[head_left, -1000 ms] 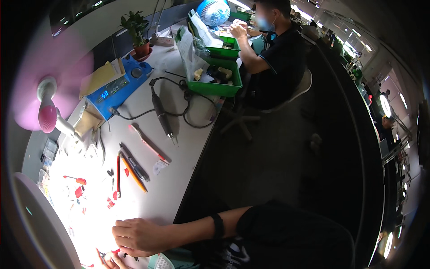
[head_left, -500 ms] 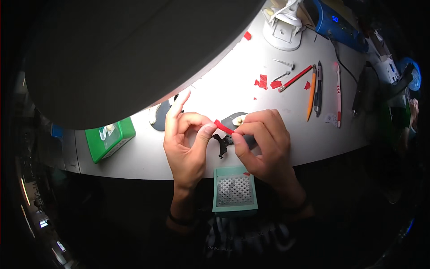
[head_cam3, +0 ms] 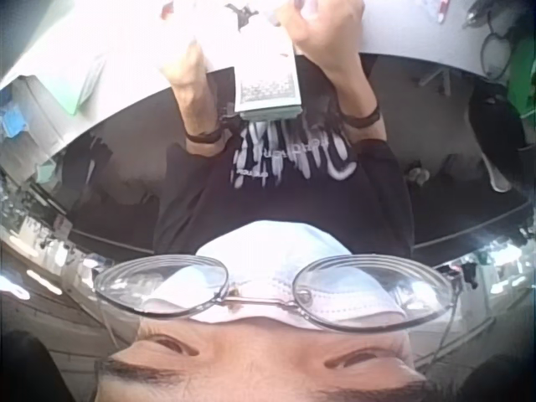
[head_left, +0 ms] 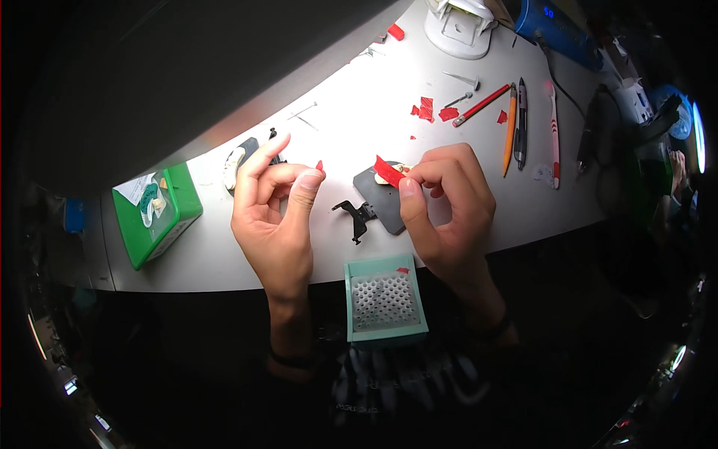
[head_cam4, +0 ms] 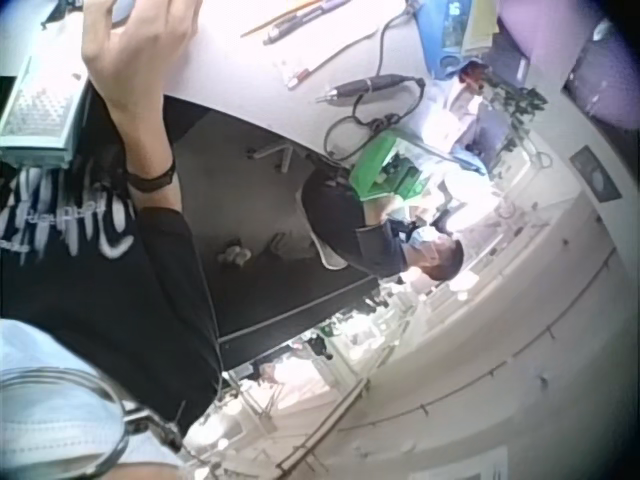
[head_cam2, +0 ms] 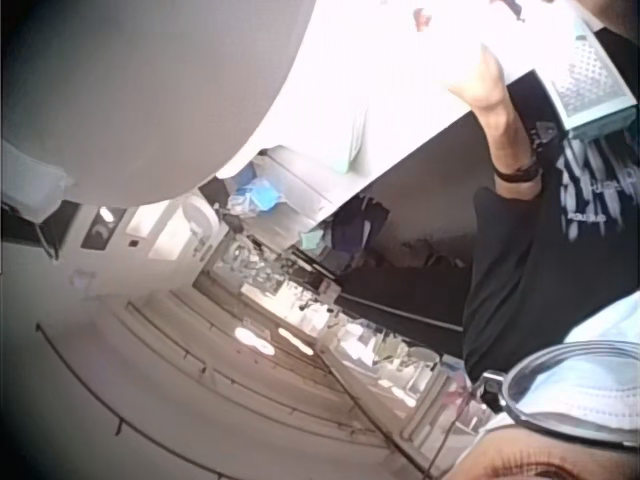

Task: The recorder is assembling and refining components of a dental model or prosthesis, using a rotary tool for sanding.

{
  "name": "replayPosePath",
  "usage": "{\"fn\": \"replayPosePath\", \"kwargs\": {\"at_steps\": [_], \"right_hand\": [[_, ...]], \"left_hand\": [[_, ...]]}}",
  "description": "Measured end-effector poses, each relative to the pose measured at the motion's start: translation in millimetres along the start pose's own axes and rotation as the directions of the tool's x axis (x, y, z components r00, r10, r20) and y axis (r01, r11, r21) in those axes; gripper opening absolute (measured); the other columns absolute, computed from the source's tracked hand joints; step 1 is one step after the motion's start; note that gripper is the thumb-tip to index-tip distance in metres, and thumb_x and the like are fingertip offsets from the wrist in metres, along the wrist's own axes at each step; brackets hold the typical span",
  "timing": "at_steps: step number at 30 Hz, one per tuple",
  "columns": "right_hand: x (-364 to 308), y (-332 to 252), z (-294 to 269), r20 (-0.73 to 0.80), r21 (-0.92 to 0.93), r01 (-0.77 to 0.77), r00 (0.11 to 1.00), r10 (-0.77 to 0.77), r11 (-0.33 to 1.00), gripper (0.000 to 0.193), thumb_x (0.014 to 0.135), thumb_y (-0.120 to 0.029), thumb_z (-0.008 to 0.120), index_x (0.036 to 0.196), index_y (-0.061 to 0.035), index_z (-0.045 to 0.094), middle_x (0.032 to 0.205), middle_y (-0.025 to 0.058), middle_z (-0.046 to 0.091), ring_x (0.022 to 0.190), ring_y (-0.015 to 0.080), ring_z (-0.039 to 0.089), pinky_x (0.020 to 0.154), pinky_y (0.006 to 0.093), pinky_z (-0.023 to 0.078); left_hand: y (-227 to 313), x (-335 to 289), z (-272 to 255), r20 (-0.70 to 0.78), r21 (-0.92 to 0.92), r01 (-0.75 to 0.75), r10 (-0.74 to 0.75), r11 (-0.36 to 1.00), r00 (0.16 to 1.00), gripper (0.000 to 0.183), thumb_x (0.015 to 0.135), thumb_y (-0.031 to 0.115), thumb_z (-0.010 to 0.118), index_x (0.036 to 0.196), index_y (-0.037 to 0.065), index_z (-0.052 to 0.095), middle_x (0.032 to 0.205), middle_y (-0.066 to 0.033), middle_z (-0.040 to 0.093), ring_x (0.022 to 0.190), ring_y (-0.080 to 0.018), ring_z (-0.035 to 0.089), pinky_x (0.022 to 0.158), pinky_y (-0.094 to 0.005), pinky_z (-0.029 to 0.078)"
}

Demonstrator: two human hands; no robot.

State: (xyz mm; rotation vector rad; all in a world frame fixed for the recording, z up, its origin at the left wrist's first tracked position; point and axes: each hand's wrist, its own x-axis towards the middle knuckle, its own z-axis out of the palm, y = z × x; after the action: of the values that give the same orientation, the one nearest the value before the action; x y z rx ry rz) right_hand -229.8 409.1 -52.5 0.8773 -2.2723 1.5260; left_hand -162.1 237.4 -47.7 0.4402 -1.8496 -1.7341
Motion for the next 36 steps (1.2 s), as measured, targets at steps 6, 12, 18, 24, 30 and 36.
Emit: {"fn": "replayPosePath", "kwargs": {"at_steps": [6, 12, 18, 24, 30, 36], "right_hand": [[0, 4, 1, -0.043, 0.001, -0.074, 0.996, 0.074, 0.997, 0.008, 0.084, -0.001, 0.067, 0.085, -0.0015, 0.059, 0.087, 0.0108, 0.056, 0.076, 0.0233, 0.056, 0.068, 0.0345, 0.048], [0, 2, 0, -0.059, 0.010, -0.074, 0.995, 0.074, 0.997, 0.010, 0.083, -0.003, 0.068, 0.085, -0.0026, 0.058, 0.087, 0.0097, 0.056, 0.077, 0.0236, 0.057, 0.068, 0.0352, 0.048], [-1, 6, 0, -0.025, -0.033, 0.055, 0.998, -0.056, 0.998, 0.011, 0.081, -0.006, 0.067, 0.084, -0.0048, 0.057, 0.086, 0.0107, 0.055, 0.079, 0.0298, 0.058, 0.067, 0.0404, 0.049], [-4, 1, -3, -0.096, 0.032, 0.094, 0.991, -0.090, 0.995, 0.014, 0.081, -0.006, 0.066, 0.085, -0.0019, 0.053, 0.088, 0.0144, 0.053, 0.083, 0.0322, 0.057, 0.075, 0.0431, 0.050], [-6, -3, -5, -0.124, -0.024, 0.132, 0.983, -0.134, 0.991, 0.018, 0.079, -0.009, 0.069, 0.085, -0.0002, 0.054, 0.091, 0.0133, 0.052, 0.085, 0.0292, 0.055, 0.073, 0.0403, 0.049], [-11, 2, 3, -0.096, 0.007, 0.134, 0.987, -0.132, 0.991, 0.017, 0.080, -0.009, 0.069, 0.083, -0.0007, 0.055, 0.092, 0.0125, 0.052, 0.086, 0.0275, 0.054, 0.073, 0.0396, 0.048]], "left_hand": [[9, 11, 4, -0.068, 0.409, -0.175, 0.221, 0.896, 0.973, 0.015, 0.088, 0.005, 0.077, 0.102, 0.001, 0.074, 0.093, -0.0063, 0.073, 0.096, -0.0172, 0.063, 0.095, -0.0337, 0.048], [18, 21, 11, 0.156, 0.771, -0.400, 0.462, 0.496, 0.873, 0.035, 0.089, 0.008, 0.076, 0.124, 0.006, 0.074, 0.109, -0.0086, 0.073, 0.114, -0.0247, 0.058, 0.108, -0.0393, 0.039], [22, 0, 25, 0.321, 0.068, 0.116, -0.132, 0.991, 0.938, 0.057, 0.092, -0.005, 0.066, 0.148, 0.003, 0.052, 0.112, -0.0103, 0.070, 0.098, -0.0110, 0.067, 0.081, -0.0230, 0.056], [11, 8, 28, 0.295, 0.157, 0.066, -0.110, 0.985, 0.949, 0.059, 0.098, 0.001, 0.057, 0.155, 0.005, 0.043, 0.119, -0.0116, 0.067, 0.095, -0.0118, 0.060, 0.080, -0.0226, 0.047], [17, 4, 18, 0.263, 0.305, 0.077, -0.162, 0.949, 0.951, 0.060, 0.096, 0.007, 0.061, 0.153, 0.004, 0.044, 0.121, -0.0131, 0.066, 0.098, -0.0146, 0.061, 0.082, -0.0252, 0.048], [21, -1, 13, 0.216, 0.371, 0.038, -0.126, 0.928, 0.968, 0.061, 0.093, 0.013, 0.065, 0.150, 0.003, 0.045, 0.122, -0.0147, 0.066, 0.100, -0.0173, 0.061, 0.084, -0.0277, 0.049]]}}
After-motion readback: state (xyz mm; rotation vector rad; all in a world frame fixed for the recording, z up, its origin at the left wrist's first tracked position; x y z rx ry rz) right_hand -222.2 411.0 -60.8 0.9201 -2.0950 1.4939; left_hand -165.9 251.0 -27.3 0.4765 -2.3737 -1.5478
